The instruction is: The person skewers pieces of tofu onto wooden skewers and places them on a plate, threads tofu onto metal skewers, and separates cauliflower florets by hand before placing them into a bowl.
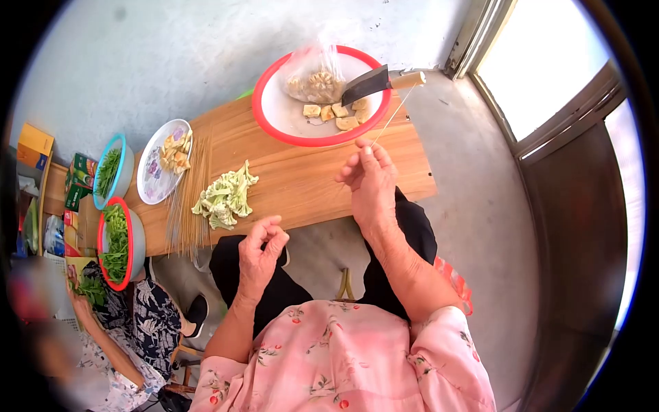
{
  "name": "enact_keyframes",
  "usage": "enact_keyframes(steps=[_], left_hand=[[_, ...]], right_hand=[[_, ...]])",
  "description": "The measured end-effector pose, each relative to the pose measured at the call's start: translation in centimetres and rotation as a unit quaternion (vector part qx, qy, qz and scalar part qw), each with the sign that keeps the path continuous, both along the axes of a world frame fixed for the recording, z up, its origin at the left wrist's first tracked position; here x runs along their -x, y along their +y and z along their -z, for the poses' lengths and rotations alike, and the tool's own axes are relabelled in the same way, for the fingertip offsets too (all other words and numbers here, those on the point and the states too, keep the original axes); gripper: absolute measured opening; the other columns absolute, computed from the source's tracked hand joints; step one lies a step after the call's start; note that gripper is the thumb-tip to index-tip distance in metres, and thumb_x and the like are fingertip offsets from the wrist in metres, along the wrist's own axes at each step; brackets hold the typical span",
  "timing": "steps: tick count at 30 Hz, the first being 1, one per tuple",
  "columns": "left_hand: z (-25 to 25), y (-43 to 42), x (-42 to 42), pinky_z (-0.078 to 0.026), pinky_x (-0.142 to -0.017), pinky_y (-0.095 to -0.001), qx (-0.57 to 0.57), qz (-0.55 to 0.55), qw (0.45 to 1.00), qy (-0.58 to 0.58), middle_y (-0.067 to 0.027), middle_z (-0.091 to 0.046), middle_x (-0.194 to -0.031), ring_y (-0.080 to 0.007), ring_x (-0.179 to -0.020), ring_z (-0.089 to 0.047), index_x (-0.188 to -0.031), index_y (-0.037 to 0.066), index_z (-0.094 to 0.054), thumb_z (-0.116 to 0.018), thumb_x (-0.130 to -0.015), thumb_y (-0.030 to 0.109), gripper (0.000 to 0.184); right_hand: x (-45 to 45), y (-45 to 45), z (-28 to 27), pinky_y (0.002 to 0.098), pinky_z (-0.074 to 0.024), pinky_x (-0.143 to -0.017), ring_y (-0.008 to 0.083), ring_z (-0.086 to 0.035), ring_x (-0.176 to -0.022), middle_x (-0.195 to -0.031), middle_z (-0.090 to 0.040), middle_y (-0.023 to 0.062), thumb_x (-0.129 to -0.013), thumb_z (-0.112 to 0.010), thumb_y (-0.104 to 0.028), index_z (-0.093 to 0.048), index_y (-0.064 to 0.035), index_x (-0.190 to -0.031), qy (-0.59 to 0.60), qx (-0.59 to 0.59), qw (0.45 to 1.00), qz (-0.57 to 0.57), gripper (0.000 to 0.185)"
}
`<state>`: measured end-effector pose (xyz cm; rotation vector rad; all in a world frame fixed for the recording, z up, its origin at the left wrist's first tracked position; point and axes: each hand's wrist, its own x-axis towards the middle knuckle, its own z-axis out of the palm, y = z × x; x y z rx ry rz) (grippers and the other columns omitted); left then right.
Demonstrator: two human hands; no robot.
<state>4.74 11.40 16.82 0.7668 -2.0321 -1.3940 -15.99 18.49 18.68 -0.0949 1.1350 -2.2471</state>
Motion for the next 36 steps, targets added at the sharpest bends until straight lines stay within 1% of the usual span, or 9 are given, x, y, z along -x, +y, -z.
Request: enact_keyframes(steps=[5,7,12,14,20,24,26,33,36], left_hand=[[0.5,-7.6,5.5,-0.047,-0.063,-0.0255,0.070,-0.011,0.997,-0.004,-0.0091,-0.061,-0.073,-0.0141,-0.067,-0.058,-0.099,0.001,-0.059,-0.061,-0.082,0.007,0.019],[-0.2,-10.7,9.2,-0.047,-0.066,-0.0232,0.118,0.015,0.992,-0.042,-0.0073,-0.062,-0.080,-0.0103,-0.070,-0.056,-0.103,-0.003,-0.055,-0.056,-0.084,0.007,0.021],[2.8,-17.8,20.1,-0.048,-0.074,-0.0325,0.233,0.080,0.962,-0.120,-0.0131,-0.063,-0.090,-0.0241,-0.082,-0.060,-0.104,0.003,-0.056,-0.058,-0.080,0.010,0.025],[5.1,-19.3,23.8,-0.045,-0.083,-0.0385,0.336,0.102,0.922,-0.166,-0.0145,-0.060,-0.099,-0.0313,-0.094,-0.056,-0.104,0.007,-0.057,-0.057,-0.078,0.011,0.027],[11.4,-22.0,29.4,-0.045,-0.083,-0.0403,0.361,0.115,0.872,-0.310,-0.0095,-0.055,-0.105,-0.0312,-0.098,-0.052,-0.102,0.011,-0.058,-0.058,-0.078,0.016,0.024],[11.4,-21.0,31.0,-0.041,-0.090,-0.0394,0.306,0.127,0.861,-0.386,-0.0134,-0.049,-0.111,-0.0308,-0.108,-0.047,-0.108,0.011,-0.058,-0.061,-0.077,0.019,0.033],[11.9,-20.8,31.7,-0.045,-0.086,-0.0401,0.299,0.117,0.845,-0.429,-0.0091,-0.043,-0.113,-0.0275,-0.108,-0.046,-0.106,0.013,-0.058,-0.064,-0.077,0.026,0.032],[12.4,-19.9,31.8,-0.045,-0.088,-0.0377,0.259,0.094,0.861,-0.428,-0.0088,-0.041,-0.119,-0.0272,-0.112,-0.043,-0.109,0.014,-0.056,-0.069,-0.074,0.026,0.039],[11.1,-20.1,32.2,-0.045,-0.086,-0.0361,0.203,0.107,0.853,-0.469,-0.0071,-0.047,-0.116,-0.0237,-0.113,-0.045,-0.109,0.015,-0.055,-0.070,-0.071,0.027,0.043]], right_hand=[[0.8,0.2,0.3,0.0239,-0.0395,-0.051,0.0105,-0.046,-0.055,-0.068,-0.049,0.0012,-0.094,-0.045,-0.019,-0.051,-0.0039,-0.104,-0.002,-0.030,0.998,0.056,0.019],[0.6,0.5,1.5,0.0236,-0.0395,-0.051,0.0101,-0.046,-0.055,-0.068,-0.048,0.0010,-0.093,-0.046,-0.020,-0.051,-0.0039,-0.104,-0.009,-0.050,0.997,0.053,0.020],[-0.2,1.7,3.9,0.0216,-0.0398,-0.051,0.0088,-0.046,-0.055,-0.068,-0.050,0.0010,-0.093,-0.048,-0.019,-0.054,-0.0036,-0.103,-0.003,-0.087,0.996,-0.003,0.019],[-0.5,2.1,3.8,0.0208,-0.0399,-0.051,0.0084,-0.046,-0.055,-0.069,-0.052,0.0013,-0.093,-0.049,-0.017,-0.056,-0.0039,-0.102,-0.014,-0.089,0.995,-0.036,0.018],[0.2,3.4,3.1,0.0210,-0.0415,-0.054,0.0083,-0.048,-0.058,-0.070,-0.053,0.0016,-0.093,-0.049,-0.015,-0.055,-0.0022,-0.104,-0.032,-0.097,0.989,-0.103,0.018],[0.9,3.7,2.8,0.0232,-0.0426,-0.054,0.0115,-0.050,-0.057,-0.069,-0.054,0.0041,-0.093,-0.049,-0.015,-0.056,-0.0016,-0.102,-0.075,-0.104,0.987,-0.101,0.017],[1.1,3.8,2.7,0.0232,-0.0427,-0.054,0.0116,-0.050,-0.057,-0.069,-0.054,0.0043,-0.092,-0.049,-0.014,-0.056,-0.0014,-0.102,-0.082,-0.106,0.986,-0.101,0.017],[1.8,4.1,2.7,0.0238,-0.0434,-0.053,0.0124,-0.051,-0.056,-0.067,-0.054,0.0044,-0.092,-0.050,-0.015,-0.056,-0.0010,-0.101,-0.087,-0.127,0.983,-0.096,0.018],[2.0,4.3,2.7,0.0214,-0.0437,-0.057,0.0094,-0.050,-0.061,-0.072,-0.055,0.0028,-0.092,-0.050,-0.014,-0.058,-0.0008,-0.103,-0.095,-0.114,0.985,-0.092,0.018]])
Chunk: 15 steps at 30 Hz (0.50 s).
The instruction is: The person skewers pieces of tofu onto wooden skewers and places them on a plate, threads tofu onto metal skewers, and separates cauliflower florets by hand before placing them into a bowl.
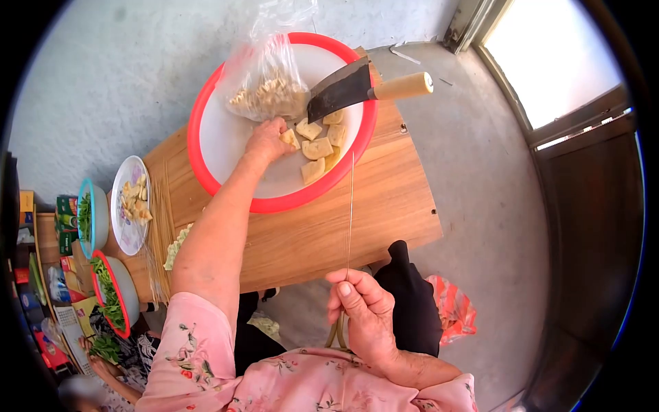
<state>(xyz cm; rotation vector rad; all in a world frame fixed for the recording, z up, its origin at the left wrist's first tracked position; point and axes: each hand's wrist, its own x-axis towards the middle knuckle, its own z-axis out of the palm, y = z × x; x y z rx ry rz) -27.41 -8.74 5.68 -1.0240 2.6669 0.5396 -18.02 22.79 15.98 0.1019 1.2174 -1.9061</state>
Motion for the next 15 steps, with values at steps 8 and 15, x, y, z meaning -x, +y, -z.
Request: enact_keyframes(steps=[8,15], left_hand=[[-3.3,-0.4,-2.1,-0.050,-0.058,-0.0328,-0.165,-0.101,0.971,0.137,-0.0026,-0.063,-0.077,-0.0156,-0.065,-0.060,-0.087,0.012,-0.063,-0.071,-0.069,0.027,0.025],[-10.2,1.5,-13.0,-0.032,-0.034,-0.0167,-0.446,-0.223,0.759,0.419,-0.0016,-0.060,-0.069,-0.0046,-0.054,-0.052,-0.092,0.007,-0.061,-0.068,-0.076,0.026,0.026]], right_hand=[[0.6,-0.4,0.2,0.0217,-0.0429,-0.055,0.0097,-0.050,-0.058,-0.071,-0.054,0.0034,-0.092,-0.050,-0.014,-0.057,-0.0011,-0.104,0.029,0.010,0.999,0.032,0.019],[1.2,-2.1,-0.7,0.0199,-0.0262,-0.042,0.0039,-0.031,-0.046,-0.060,-0.042,-0.0048,-0.090,-0.054,-0.020,-0.058,-0.0036,-0.101,0.071,-0.001,0.997,0.034,0.019]])
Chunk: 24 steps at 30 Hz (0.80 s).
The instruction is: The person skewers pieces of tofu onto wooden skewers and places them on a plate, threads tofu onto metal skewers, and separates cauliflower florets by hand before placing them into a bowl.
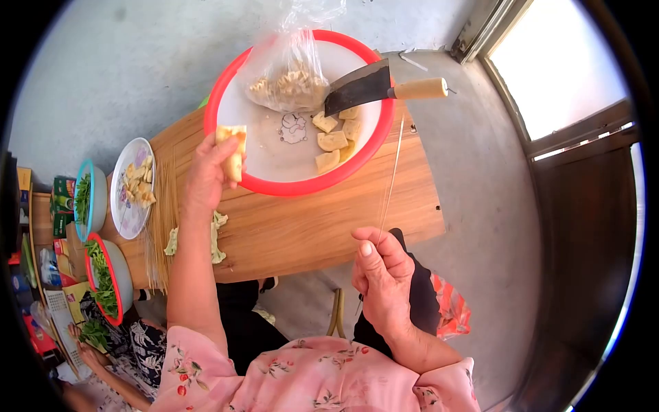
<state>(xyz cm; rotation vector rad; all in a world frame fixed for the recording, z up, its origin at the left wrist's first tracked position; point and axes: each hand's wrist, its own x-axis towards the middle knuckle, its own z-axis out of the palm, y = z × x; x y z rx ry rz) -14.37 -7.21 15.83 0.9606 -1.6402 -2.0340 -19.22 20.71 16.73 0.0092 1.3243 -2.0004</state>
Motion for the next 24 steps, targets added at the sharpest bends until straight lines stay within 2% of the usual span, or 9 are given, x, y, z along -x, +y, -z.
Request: enact_keyframes(steps=[3,7,8,10,13,17,19,20,24], left_hand=[[-1.0,2.9,-4.7,-0.035,-0.036,-0.0170,-0.022,0.029,0.999,0.004,-0.0020,-0.059,-0.068,-0.0056,-0.052,-0.053,-0.094,0.006,-0.059,-0.066,-0.079,0.023,0.024],[-1.3,7.0,-7.4,-0.031,-0.037,-0.0160,-0.055,0.151,0.986,-0.043,0.0014,-0.056,-0.066,-0.0020,-0.048,-0.045,-0.091,0.005,-0.059,-0.066,-0.078,0.021,0.021],[-1.0,7.7,-7.5,-0.028,-0.038,-0.0167,0.000,0.163,0.986,-0.047,0.0034,-0.054,-0.064,-0.0014,-0.047,-0.041,-0.088,0.005,-0.060,-0.067,-0.077,0.021,0.021],[-0.3,8.1,-7.9,-0.028,-0.038,-0.0171,0.020,0.161,0.986,-0.049,0.0039,-0.053,-0.063,-0.0014,-0.047,-0.041,-0.088,0.005,-0.060,-0.067,-0.077,0.022,0.021],[-0.4,7.5,-8.7,-0.027,-0.038,-0.0180,0.028,0.161,0.985,-0.047,0.0049,-0.049,-0.062,-0.0016,-0.047,-0.039,-0.087,0.006,-0.060,-0.066,-0.078,0.024,0.021],[-0.6,6.1,-9.8,-0.028,-0.038,-0.0178,-0.020,0.081,0.996,-0.019,0.0037,-0.047,-0.060,-0.0029,-0.046,-0.040,-0.088,0.005,-0.059,-0.065,-0.080,0.030,0.026],[-0.7,5.4,-9.9,-0.029,-0.039,-0.0181,-0.022,-0.047,0.998,0.044,0.0044,-0.047,-0.057,-0.0034,-0.047,-0.042,-0.093,0.004,-0.059,-0.065,-0.081,0.029,0.029],[-0.7,5.0,-10.2,-0.031,-0.039,-0.0179,-0.071,-0.077,0.992,0.074,0.0036,-0.048,-0.057,-0.0037,-0.048,-0.043,-0.090,0.003,-0.060,-0.066,-0.080,0.028,0.027],[0.4,4.5,-10.2,-0.034,-0.041,-0.0184,-0.084,-0.130,0.986,0.053,0.0016,-0.055,-0.063,-0.0039,-0.050,-0.045,-0.091,0.003,-0.063,-0.066,-0.080,0.027,0.026]], right_hand=[[-0.4,-1.3,0.2,0.0194,-0.0250,-0.041,0.0029,-0.030,-0.047,-0.061,-0.042,-0.0054,-0.090,-0.055,-0.021,-0.058,-0.0037,-0.100,-0.022,-0.031,0.998,-0.047,0.020],[-1.9,-4.9,0.1,0.0186,-0.0230,-0.040,0.0022,-0.030,-0.046,-0.062,-0.043,-0.0053,-0.088,-0.059,-0.023,-0.059,-0.0030,-0.098,0.006,-0.091,0.992,-0.087,0.023],[-2.1,-5.5,0.1,0.0186,-0.0230,-0.040,0.0022,-0.030,-0.046,-0.062,-0.043,-0.0053,-0.088,-0.059,-0.023,-0.059,-0.0030,-0.098,0.010,-0.091,0.992,-0.086,0.023],[-2.4,-6.6,0.1,0.0207,-0.0213,-0.037,0.0041,-0.031,-0.042,-0.055,-0.044,-0.0038,-0.088,-0.058,-0.024,-0.060,-0.0014,-0.094,0.005,-0.100,0.977,-0.190,0.023],[-3.0,-8.2,0.1,0.0201,-0.0219,-0.038,0.0041,-0.033,-0.042,-0.054,-0.044,-0.0041,-0.088,-0.058,-0.022,-0.061,-0.0015,-0.090,-0.003,-0.095,0.970,-0.222,0.021],[-3.9,-11.2,-0.5,0.0194,-0.0241,-0.037,0.0028,-0.034,-0.042,-0.060,-0.051,-0.0019,-0.087,-0.059,-0.017,-0.062,-0.0004,-0.086,0.035,-0.075,0.975,-0.207,0.017],[-4.1,-12.8,-0.6,0.0195,-0.0239,-0.036,0.0029,-0.034,-0.041,-0.063,-0.053,-0.0008,-0.087,-0.058,-0.014,-0.061,0.0000,-0.084,0.031,-0.071,0.983,-0.165,0.015],[-4.0,-13.3,-0.5,0.0195,-0.0239,-0.036,0.0029,-0.034,-0.041,-0.063,-0.053,-0.0008,-0.087,-0.058,-0.014,-0.061,0.0000,-0.084,0.031,-0.070,0.983,-0.165,0.015],[-3.7,-14.9,0.9,0.0192,-0.0247,-0.034,0.0034,-0.036,-0.039,-0.066,-0.056,0.0009,-0.086,-0.058,-0.010,-0.060,0.0004,-0.087,0.034,-0.037,0.985,-0.168,0.011]])
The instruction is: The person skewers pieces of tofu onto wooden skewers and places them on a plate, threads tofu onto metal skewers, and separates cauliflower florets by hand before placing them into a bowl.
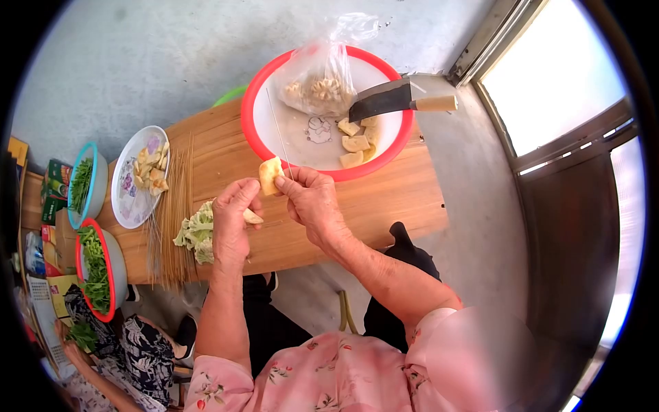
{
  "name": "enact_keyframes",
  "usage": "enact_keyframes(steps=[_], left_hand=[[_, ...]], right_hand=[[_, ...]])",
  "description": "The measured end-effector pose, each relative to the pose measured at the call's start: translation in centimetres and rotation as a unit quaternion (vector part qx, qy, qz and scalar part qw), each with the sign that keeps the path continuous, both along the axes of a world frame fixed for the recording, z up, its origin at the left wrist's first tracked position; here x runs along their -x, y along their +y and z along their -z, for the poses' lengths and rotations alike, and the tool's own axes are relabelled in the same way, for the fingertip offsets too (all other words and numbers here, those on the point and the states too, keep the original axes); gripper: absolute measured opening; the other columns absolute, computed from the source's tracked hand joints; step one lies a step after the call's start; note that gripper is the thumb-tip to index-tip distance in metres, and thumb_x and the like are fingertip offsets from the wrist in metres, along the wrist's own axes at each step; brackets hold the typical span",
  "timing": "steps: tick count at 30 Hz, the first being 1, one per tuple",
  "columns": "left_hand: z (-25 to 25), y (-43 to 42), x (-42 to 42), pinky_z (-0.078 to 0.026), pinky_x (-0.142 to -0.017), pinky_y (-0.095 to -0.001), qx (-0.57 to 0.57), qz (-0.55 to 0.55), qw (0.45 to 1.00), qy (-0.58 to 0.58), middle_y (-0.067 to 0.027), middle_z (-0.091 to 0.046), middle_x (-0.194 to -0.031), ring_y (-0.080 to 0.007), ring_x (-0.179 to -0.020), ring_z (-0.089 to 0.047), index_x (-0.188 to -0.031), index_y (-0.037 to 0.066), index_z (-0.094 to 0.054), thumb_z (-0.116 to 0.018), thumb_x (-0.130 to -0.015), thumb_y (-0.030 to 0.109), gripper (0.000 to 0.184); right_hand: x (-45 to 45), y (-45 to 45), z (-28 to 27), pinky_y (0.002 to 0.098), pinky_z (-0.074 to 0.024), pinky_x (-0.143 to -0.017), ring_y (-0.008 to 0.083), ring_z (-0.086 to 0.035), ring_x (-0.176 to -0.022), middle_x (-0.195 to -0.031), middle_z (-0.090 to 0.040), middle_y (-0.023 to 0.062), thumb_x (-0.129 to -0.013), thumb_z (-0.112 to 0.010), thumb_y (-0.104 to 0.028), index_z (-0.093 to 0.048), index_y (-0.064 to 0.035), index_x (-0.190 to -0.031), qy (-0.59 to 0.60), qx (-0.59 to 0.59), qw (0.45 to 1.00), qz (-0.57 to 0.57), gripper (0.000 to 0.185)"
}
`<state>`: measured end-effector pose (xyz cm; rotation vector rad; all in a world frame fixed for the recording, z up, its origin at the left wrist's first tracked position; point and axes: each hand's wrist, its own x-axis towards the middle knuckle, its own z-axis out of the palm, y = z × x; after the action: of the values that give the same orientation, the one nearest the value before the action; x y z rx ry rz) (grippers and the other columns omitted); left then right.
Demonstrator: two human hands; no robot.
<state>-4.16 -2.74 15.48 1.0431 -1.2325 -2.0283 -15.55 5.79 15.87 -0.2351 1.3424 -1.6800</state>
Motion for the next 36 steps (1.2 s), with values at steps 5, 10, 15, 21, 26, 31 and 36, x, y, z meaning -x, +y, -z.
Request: enact_keyframes(steps=[5,10,15,21,26,31,36], left_hand=[[1.2,1.5,1.3,-0.042,-0.050,-0.0227,0.024,-0.002,0.998,-0.050,-0.0023,-0.062,-0.081,-0.0075,-0.065,-0.053,-0.098,0.003,-0.064,-0.063,-0.080,0.018,0.023],[1.4,1.0,1.7,-0.043,-0.054,-0.0232,-0.017,-0.056,0.998,-0.003,-0.0023,-0.063,-0.083,-0.0082,-0.069,-0.054,-0.101,0.003,-0.064,-0.063,-0.079,0.015,0.025],[1.1,-0.3,1.6,-0.042,-0.053,-0.0219,-0.018,-0.076,0.996,0.034,-0.0032,-0.063,-0.085,-0.0076,-0.067,-0.053,-0.105,0.001,-0.062,-0.061,-0.079,0.014,0.029],[0.6,-1.9,1.2,-0.043,-0.050,-0.0240,-0.017,-0.085,0.996,0.029,-0.0027,-0.059,-0.085,-0.0084,-0.064,-0.052,-0.106,0.000,-0.057,-0.056,-0.082,0.017,0.029],[0.8,-3.2,0.8,-0.041,-0.048,-0.0244,-0.036,-0.105,0.994,0.024,-0.0027,-0.055,-0.073,-0.0099,-0.059,-0.050,-0.101,0.000,-0.057,-0.057,-0.080,0.018,0.028],[1.2,-4.4,0.1,-0.041,-0.046,-0.0249,-0.071,-0.121,0.990,0.027,-0.0039,-0.053,-0.065,-0.0117,-0.055,-0.050,-0.098,0.000,-0.056,-0.057,-0.079,0.018,0.026],[1.7,-5.0,-0.1,-0.041,-0.042,-0.0232,-0.069,-0.150,0.986,0.027,-0.0028,-0.054,-0.067,-0.0095,-0.055,-0.051,-0.096,0.001,-0.059,-0.057,-0.079,0.017,0.023]], right_hand=[[-0.3,-0.6,0.6,0.0189,-0.0258,-0.034,0.0036,-0.037,-0.039,-0.067,-0.056,0.0018,-0.086,-0.057,-0.009,-0.058,0.0002,-0.090,0.017,-0.014,1.000,-0.004,0.010],[-0.4,-0.3,0.6,0.0195,-0.0260,-0.033,0.0042,-0.037,-0.039,-0.066,-0.055,0.0015,-0.090,-0.053,-0.014,-0.058,0.0002,-0.092,0.004,-0.021,1.000,-0.022,0.015],[-0.2,0.7,1.0,0.0201,-0.0265,-0.033,0.0055,-0.039,-0.039,-0.060,-0.049,-0.0001,-0.093,-0.047,-0.018,-0.058,-0.0014,-0.099,0.021,-0.035,0.998,-0.054,0.021],[-0.3,1.8,-0.1,0.0210,-0.0332,-0.038,0.0056,-0.040,-0.041,-0.056,-0.046,-0.0003,-0.094,-0.047,-0.018,-0.057,-0.0005,-0.105,0.129,-0.044,0.987,-0.086,0.024],[-0.3,2.4,0.1,0.0206,-0.0336,-0.042,0.0035,-0.039,-0.045,-0.055,-0.042,-0.0033,-0.092,-0.047,-0.011,-0.056,-0.0002,-0.112,0.236,-0.009,0.963,-0.130,0.024],[-0.2,3.6,0.4,0.0209,-0.0345,-0.045,0.0039,-0.037,-0.048,-0.054,-0.042,-0.0008,-0.091,-0.048,-0.009,-0.057,0.0002,-0.112,0.291,-0.015,0.939,-0.181,0.025],[-0.2,3.8,0.2,0.0225,-0.0360,-0.047,0.0057,-0.036,-0.049,-0.056,-0.042,0.0025,-0.089,-0.049,-0.007,-0.059,0.0014,-0.109,0.344,-0.002,0.916,-0.205,0.023]])
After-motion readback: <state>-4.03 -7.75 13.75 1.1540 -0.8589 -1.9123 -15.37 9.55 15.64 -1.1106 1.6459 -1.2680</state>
